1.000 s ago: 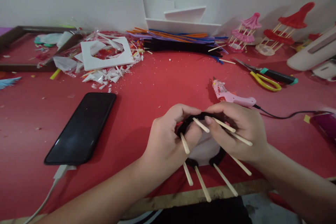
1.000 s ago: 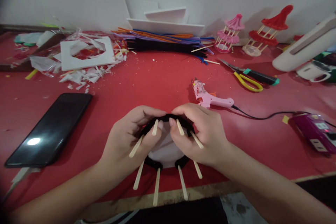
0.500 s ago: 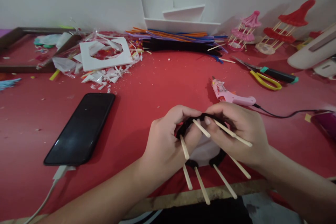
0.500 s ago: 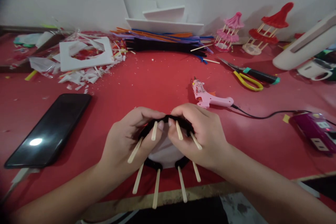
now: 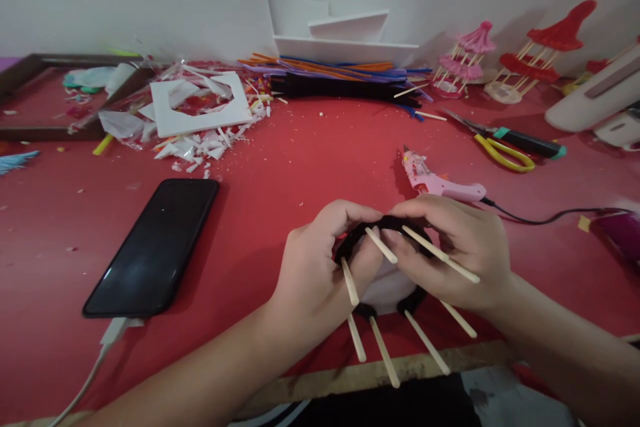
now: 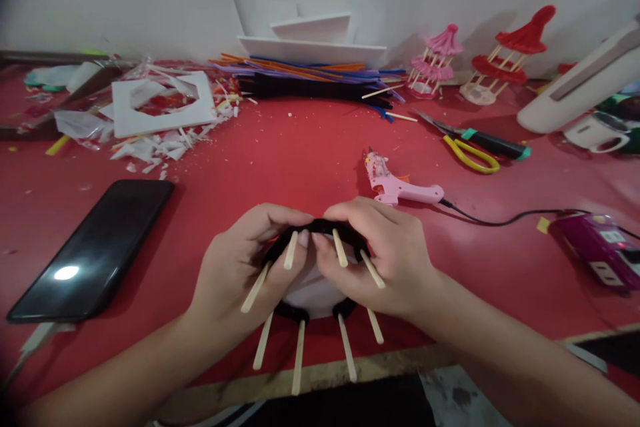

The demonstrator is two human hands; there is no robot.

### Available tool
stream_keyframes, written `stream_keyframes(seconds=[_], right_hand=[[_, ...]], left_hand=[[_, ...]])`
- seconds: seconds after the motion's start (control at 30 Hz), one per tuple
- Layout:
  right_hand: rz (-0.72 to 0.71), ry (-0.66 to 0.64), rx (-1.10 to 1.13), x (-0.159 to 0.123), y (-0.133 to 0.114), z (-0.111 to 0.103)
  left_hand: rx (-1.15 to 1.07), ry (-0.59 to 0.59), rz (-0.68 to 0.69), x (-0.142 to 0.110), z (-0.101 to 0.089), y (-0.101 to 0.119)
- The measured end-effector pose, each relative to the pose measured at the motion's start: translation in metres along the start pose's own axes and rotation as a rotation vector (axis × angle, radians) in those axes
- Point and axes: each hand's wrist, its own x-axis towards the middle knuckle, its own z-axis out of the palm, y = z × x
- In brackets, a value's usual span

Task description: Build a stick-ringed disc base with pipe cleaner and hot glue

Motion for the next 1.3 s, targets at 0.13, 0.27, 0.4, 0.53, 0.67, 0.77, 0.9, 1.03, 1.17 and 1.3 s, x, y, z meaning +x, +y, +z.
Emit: stream_keyframes(seconds=[0.13,0.27,0.4,0.53,0.67,0.77,0.9,1.03,1.17,1.3], right_hand=[[0.021,-0.004,-0.014,-0.001,-0.002,0.0],[0.033,-0.027,0.005,0.0,-0.002,0.002],[0.026,-0.056,0.019,-0.003,0.008,0.001],[0.113,-0.021,0.167,-0.004,0.019,-0.005],[0.183,0.34,0.103,0.002,0.023,-0.01],[0.199,0.451,0.058,0.005,0.025,-0.01],[0.289,0.398,0.096,0.006,0.027,-0.01],[0.412,0.286,0.135,0.004,0.029,-0.011],[0.407,0.147,0.254,0.003,0.035,-0.011],[0.419,0.049,0.445,0.003,0.04,-0.009]], left_hand=[[0.006,-0.007,-0.008,0.0,0.0,0.001],[-0.011,-0.022,-0.066,-0.002,0.002,0.001],[-0.073,-0.014,-0.158,0.0,0.002,-0.005],[-0.122,0.106,-0.274,0.009,-0.004,-0.017],[-0.259,0.225,-0.338,0.019,-0.007,-0.03],[-0.307,0.228,-0.339,0.022,-0.006,-0.035],[-0.292,0.166,-0.306,0.021,-0.004,-0.037],[-0.269,0.117,-0.283,0.02,-0.005,-0.035],[-0.247,0.077,-0.29,0.018,-0.005,-0.032],[-0.239,0.046,-0.305,0.018,-0.004,-0.029]])
